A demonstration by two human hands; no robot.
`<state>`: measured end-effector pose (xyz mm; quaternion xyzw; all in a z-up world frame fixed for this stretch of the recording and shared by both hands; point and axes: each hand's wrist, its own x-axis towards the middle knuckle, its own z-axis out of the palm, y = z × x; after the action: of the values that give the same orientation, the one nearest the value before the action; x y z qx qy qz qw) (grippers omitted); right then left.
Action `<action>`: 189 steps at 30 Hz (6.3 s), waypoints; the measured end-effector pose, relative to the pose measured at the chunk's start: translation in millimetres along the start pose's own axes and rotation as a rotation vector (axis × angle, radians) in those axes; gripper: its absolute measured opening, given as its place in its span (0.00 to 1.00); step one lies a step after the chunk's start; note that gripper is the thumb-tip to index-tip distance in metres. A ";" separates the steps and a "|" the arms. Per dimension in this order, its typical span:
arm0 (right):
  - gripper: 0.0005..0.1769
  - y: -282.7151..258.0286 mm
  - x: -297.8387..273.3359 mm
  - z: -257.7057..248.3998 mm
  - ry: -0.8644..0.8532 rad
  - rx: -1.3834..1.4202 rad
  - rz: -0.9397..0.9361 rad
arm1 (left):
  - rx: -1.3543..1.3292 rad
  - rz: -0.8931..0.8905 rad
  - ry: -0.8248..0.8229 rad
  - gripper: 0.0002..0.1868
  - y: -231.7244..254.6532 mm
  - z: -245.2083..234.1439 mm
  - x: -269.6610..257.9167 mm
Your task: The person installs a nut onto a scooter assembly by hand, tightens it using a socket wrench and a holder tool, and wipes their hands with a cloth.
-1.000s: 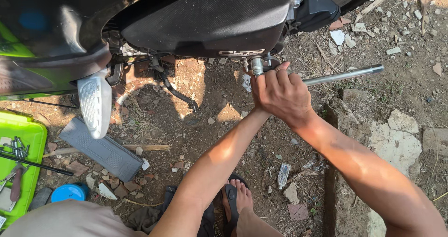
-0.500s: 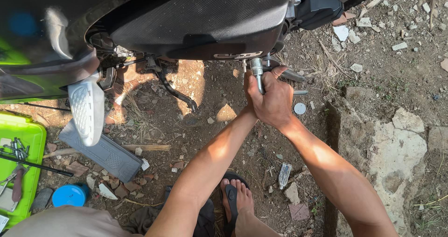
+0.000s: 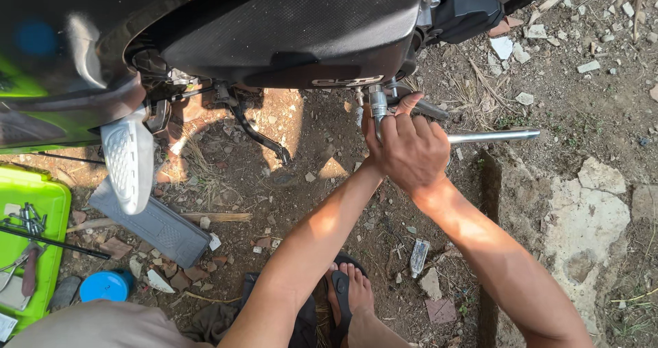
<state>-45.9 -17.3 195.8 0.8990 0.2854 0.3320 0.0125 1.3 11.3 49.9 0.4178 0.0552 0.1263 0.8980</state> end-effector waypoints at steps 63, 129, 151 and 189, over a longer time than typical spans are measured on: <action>0.29 98.7 -11.5 -11.7 -0.406 0.423 0.305 | 0.031 -0.601 0.359 0.15 130.4 16.5 -13.8; 0.40 166.6 17.3 20.8 -1.343 0.594 -0.339 | 0.419 -0.224 0.983 0.19 123.9 111.8 -17.7; 0.24 165.9 -17.1 68.6 -0.903 0.907 -0.435 | 0.932 -0.174 1.069 0.19 107.8 109.5 -14.3; 0.24 156.8 -35.8 58.6 -0.873 0.595 -0.310 | 0.273 0.251 0.821 0.41 112.6 99.3 -38.6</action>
<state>46.5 -157.4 162.2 0.8654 0.4642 -0.1726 -0.0759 -35.9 -2.7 199.7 0.4511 0.3720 0.3809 0.7162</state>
